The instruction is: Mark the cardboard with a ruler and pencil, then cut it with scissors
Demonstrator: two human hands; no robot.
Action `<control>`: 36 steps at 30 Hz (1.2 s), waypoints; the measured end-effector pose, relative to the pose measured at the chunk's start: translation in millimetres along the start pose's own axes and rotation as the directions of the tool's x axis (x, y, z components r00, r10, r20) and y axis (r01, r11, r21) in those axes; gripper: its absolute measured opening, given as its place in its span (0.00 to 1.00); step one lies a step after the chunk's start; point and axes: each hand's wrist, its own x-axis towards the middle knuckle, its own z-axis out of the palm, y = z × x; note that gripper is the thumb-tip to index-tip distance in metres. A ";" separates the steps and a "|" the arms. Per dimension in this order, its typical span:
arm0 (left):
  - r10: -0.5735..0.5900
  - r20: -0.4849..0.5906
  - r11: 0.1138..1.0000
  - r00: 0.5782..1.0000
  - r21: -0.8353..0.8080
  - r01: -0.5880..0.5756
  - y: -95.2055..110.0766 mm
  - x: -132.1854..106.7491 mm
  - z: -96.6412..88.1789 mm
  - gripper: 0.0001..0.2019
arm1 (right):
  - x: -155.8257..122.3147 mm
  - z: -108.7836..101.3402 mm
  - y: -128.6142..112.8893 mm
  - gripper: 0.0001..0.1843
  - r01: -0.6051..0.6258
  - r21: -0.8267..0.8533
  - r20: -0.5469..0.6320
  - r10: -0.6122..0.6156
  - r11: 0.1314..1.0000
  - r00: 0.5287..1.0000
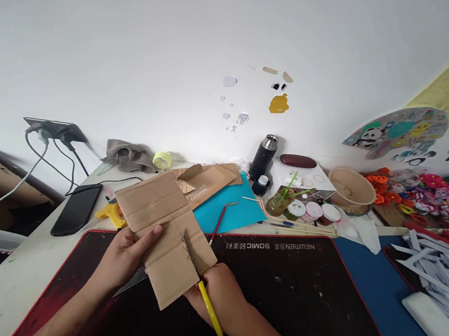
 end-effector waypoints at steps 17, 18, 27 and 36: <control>-0.023 -0.024 0.997 0.999 0.067 0.025 0.1 12.9 -5.8 0.35 | 3.5 3.2 -0.7 0.09 -0.117 -0.042 -0.014 0.116 0.992 0.993; -0.023 -0.030 0.997 0.999 0.072 0.025 0.2 13.8 -6.7 0.35 | 4.1 3.0 -0.8 0.09 -0.128 -0.056 -0.010 0.127 0.990 0.992; -0.058 -0.024 0.995 0.998 0.084 0.060 -6.2 25.2 -10.9 0.37 | 11.8 3.8 -4.5 0.12 -0.156 -0.084 0.006 0.157 0.984 0.988; -0.049 -0.014 0.997 0.999 0.057 0.050 -1.1 21.9 -12.9 0.33 | 11.9 4.5 -5.0 0.12 -0.123 0.007 -0.039 0.123 0.992 0.992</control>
